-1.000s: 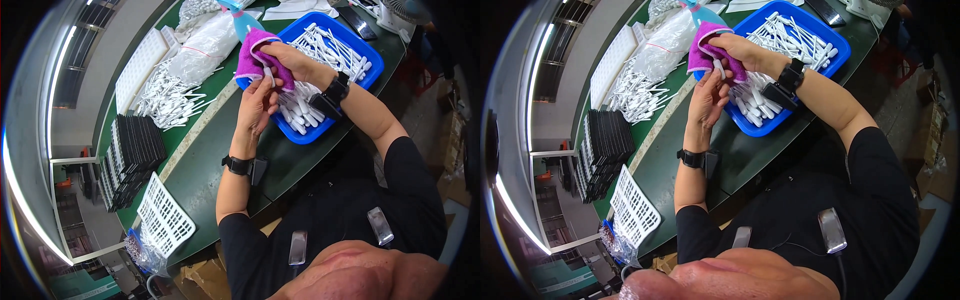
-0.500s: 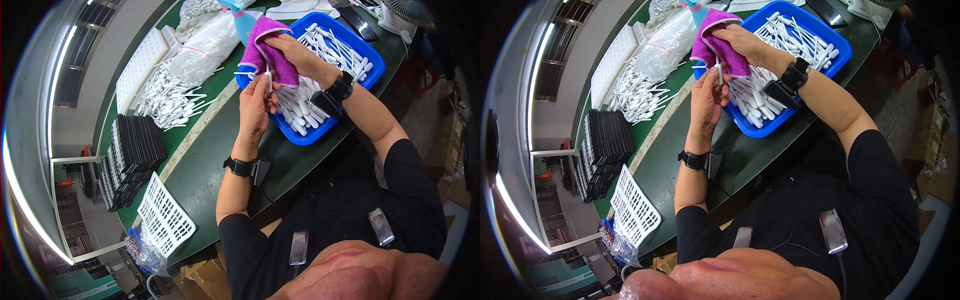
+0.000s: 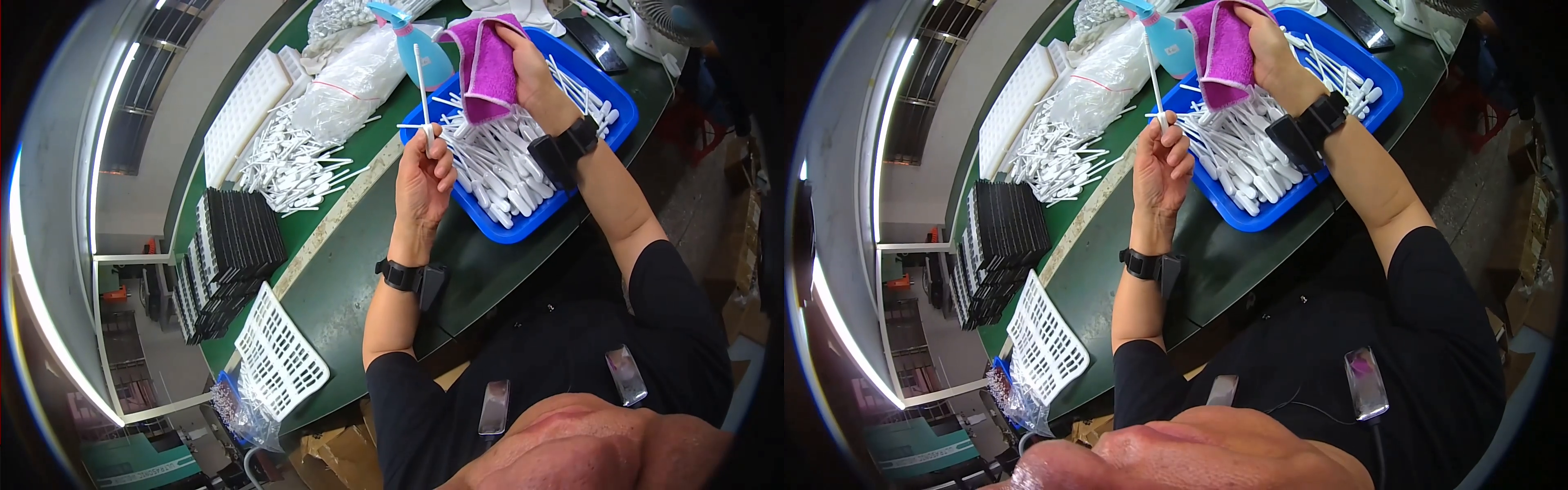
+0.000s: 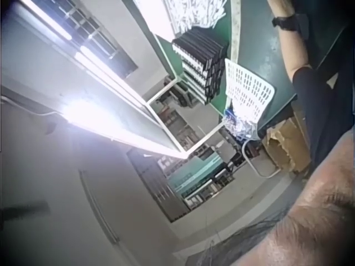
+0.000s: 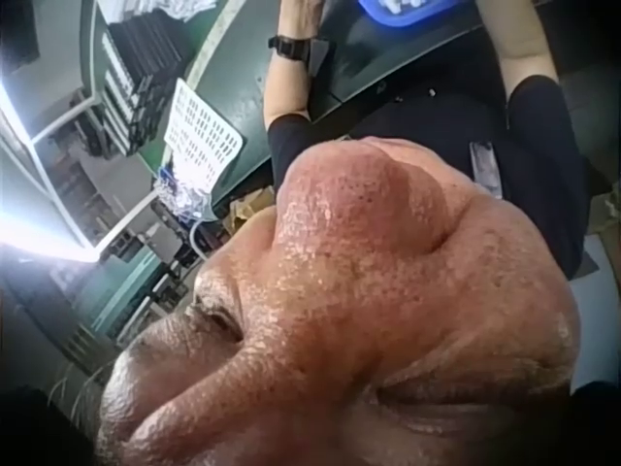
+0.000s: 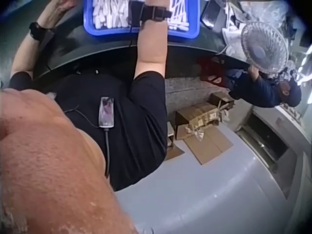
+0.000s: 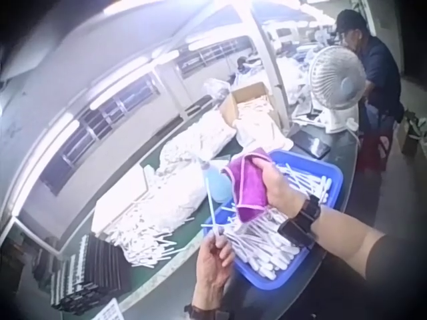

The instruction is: The person picks up a swab from a pile, wipes it with a cloth, and places it into a blue tray, repeating the process for several swabs.

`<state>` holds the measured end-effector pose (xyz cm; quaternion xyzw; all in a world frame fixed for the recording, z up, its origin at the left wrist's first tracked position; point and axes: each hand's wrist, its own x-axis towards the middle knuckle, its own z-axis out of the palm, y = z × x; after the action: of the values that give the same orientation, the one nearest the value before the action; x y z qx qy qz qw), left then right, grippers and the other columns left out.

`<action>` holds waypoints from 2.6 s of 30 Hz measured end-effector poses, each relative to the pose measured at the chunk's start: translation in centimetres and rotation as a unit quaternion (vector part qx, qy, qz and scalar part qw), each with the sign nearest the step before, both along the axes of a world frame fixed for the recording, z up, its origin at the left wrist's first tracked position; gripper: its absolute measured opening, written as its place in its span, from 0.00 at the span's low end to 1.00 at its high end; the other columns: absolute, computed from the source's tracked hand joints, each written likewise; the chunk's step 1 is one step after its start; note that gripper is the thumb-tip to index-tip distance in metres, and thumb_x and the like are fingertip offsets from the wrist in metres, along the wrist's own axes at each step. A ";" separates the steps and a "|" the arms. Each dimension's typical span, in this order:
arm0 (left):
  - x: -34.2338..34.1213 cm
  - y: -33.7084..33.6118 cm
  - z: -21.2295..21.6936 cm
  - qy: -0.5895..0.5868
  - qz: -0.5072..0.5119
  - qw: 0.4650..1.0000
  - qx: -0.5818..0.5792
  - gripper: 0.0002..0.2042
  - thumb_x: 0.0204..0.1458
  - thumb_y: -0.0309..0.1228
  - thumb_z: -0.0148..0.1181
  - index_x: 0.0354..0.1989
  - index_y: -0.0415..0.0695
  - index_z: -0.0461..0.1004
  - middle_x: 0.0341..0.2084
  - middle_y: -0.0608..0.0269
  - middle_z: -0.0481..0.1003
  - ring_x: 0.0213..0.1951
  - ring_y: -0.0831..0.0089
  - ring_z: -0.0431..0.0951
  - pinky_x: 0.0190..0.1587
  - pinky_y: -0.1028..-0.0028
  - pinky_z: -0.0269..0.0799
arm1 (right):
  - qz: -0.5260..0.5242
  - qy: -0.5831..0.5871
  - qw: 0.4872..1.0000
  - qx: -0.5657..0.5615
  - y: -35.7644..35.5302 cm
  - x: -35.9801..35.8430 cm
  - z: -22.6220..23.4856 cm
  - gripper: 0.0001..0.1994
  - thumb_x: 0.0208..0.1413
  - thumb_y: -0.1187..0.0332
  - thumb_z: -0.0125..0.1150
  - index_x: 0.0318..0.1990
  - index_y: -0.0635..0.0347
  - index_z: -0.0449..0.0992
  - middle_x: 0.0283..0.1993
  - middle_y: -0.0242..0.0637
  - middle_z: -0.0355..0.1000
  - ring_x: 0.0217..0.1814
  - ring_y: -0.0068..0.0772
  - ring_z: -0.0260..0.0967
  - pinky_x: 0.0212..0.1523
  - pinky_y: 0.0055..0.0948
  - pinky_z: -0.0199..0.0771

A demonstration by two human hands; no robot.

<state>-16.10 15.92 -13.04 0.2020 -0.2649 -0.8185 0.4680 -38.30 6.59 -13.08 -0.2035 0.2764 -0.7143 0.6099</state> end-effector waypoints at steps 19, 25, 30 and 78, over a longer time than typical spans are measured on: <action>-0.6 0.5 0.3 -0.048 0.032 0.998 -0.026 0.14 0.58 0.39 0.47 0.43 0.40 0.66 0.28 0.61 0.76 0.18 0.80 0.67 0.17 0.82 0.60 | 0.132 -0.011 0.990 -0.046 2.0 1.4 1.7 0.12 0.60 0.63 0.46 0.45 0.57 0.72 0.41 0.34 0.75 0.40 0.29 0.73 0.44 0.30 0.73; -0.7 1.7 -0.1 -0.525 -0.015 0.830 -0.187 0.18 0.56 0.39 0.49 0.44 0.35 0.67 0.18 0.58 0.76 0.15 0.72 0.72 0.22 0.74 0.68 | 0.020 -0.007 0.997 -0.071 -1.2 -2.5 -1.5 0.12 0.59 0.64 0.48 0.44 0.58 0.72 0.42 0.34 0.75 0.42 0.30 0.73 0.47 0.30 0.72; 1.0 1.3 1.5 -0.566 0.008 0.756 -0.327 0.15 0.52 0.38 0.52 0.39 0.37 0.72 0.18 0.55 0.76 0.21 0.65 0.76 0.27 0.69 0.71 | 0.052 -0.019 0.991 -0.119 -3.2 -7.0 -3.3 0.13 0.60 0.65 0.46 0.47 0.62 0.71 0.44 0.38 0.74 0.43 0.34 0.73 0.48 0.34 0.73; 6.4 -3.8 -1.3 -0.194 0.213 0.954 -0.083 0.15 0.56 0.32 0.51 0.50 0.41 0.67 0.33 0.59 0.75 0.27 0.78 0.75 0.19 0.84 0.64 | 0.211 -0.086 0.937 -0.266 -0.8 -8.5 0.2 0.18 0.63 0.63 0.37 0.47 0.71 0.65 0.39 0.44 0.69 0.42 0.34 0.67 0.46 0.30 0.69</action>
<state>-9.66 12.11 -14.37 0.3691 -0.3679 -0.6201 0.5865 -46.76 5.83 -12.88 -0.3496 -0.0266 -0.6315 0.6916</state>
